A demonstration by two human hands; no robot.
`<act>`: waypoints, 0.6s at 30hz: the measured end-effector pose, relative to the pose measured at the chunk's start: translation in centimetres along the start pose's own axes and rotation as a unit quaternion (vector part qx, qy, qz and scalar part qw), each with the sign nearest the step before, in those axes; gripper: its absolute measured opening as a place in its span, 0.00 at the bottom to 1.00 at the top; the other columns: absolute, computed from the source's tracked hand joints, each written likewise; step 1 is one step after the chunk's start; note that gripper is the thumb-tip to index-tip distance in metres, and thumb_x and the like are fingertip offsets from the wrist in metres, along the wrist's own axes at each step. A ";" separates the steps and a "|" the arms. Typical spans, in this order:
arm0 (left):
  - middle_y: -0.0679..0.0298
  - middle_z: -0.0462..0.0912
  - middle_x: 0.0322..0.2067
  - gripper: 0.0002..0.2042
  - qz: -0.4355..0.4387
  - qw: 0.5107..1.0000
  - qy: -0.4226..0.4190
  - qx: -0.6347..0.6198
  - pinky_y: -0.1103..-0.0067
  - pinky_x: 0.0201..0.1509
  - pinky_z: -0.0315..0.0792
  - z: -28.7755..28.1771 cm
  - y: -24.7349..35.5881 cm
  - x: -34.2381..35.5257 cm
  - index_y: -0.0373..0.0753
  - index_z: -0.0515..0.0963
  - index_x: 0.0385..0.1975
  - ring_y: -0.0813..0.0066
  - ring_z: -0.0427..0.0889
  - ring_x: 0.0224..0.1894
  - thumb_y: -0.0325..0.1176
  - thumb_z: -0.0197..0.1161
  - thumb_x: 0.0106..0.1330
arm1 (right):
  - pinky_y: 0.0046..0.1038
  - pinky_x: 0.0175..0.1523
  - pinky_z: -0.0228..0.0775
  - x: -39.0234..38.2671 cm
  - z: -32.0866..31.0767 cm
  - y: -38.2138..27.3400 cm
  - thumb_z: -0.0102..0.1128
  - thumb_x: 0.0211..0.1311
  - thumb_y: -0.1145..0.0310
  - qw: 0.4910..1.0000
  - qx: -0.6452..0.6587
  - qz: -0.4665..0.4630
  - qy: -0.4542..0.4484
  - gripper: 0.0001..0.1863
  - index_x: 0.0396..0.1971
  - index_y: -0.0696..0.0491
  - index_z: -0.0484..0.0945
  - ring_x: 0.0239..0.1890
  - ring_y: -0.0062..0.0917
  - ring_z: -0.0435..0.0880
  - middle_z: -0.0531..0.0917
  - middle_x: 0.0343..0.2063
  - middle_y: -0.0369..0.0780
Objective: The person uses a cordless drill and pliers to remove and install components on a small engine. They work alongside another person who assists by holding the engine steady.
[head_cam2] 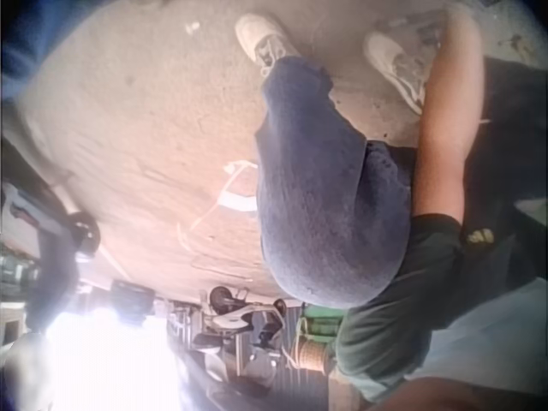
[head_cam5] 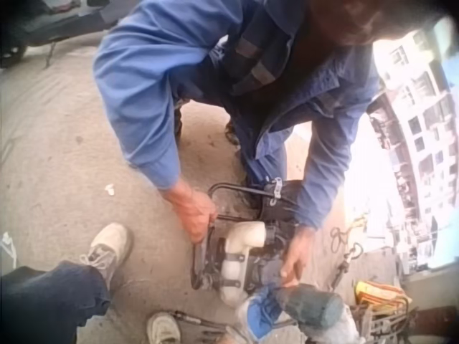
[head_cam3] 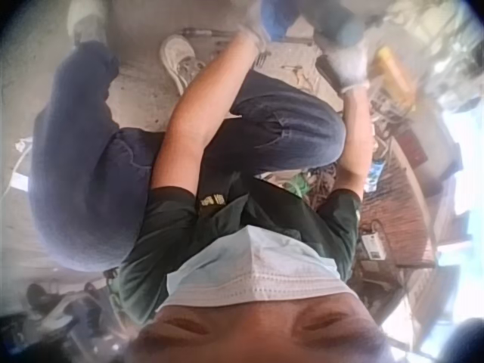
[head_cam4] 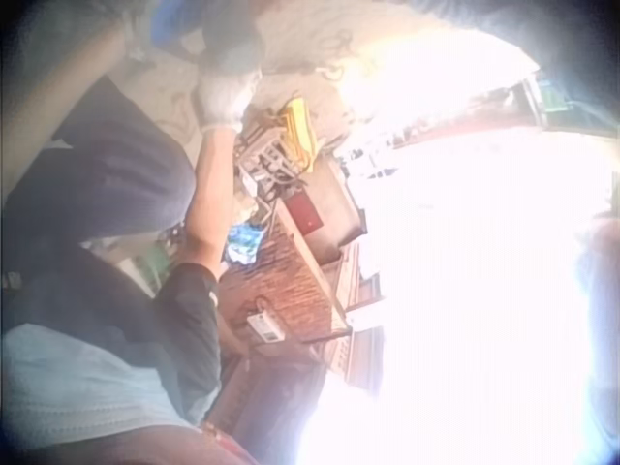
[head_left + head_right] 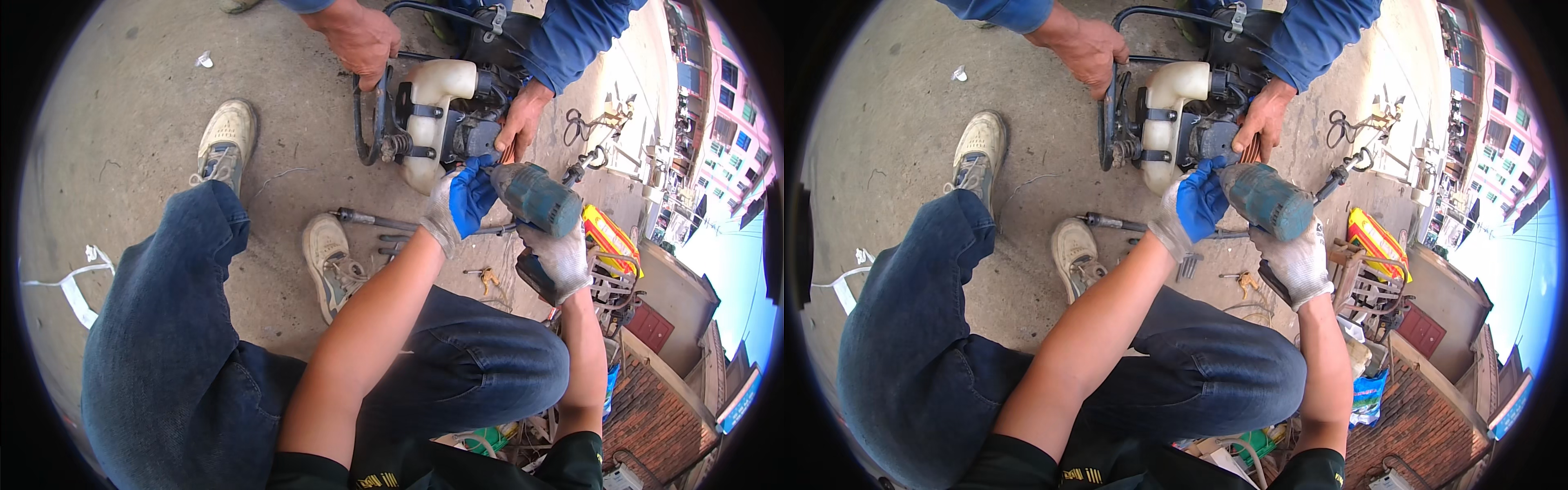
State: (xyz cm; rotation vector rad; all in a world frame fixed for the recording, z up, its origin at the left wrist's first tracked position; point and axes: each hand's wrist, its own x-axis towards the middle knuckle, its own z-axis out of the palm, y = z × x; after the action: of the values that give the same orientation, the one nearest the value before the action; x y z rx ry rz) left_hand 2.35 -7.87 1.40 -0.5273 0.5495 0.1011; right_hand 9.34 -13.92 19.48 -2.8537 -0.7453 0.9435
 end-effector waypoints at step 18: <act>0.68 0.85 0.38 0.10 -0.008 1.000 0.004 -0.015 0.78 0.47 0.81 -0.5 0.3 0.4 0.46 0.81 0.47 0.74 0.85 0.41 0.40 0.55 0.76 | 0.30 0.49 0.79 0.0 0.0 -1.0 0.68 0.53 0.70 1.000 -0.024 -0.011 0.010 0.20 0.47 0.57 0.80 0.41 0.33 0.88 0.88 0.39 0.44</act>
State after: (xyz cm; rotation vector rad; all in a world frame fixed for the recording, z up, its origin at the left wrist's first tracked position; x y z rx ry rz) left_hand 2.43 -7.90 0.70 -0.5610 0.5530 0.0921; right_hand 8.91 -13.08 19.66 -2.8857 -0.8058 0.9059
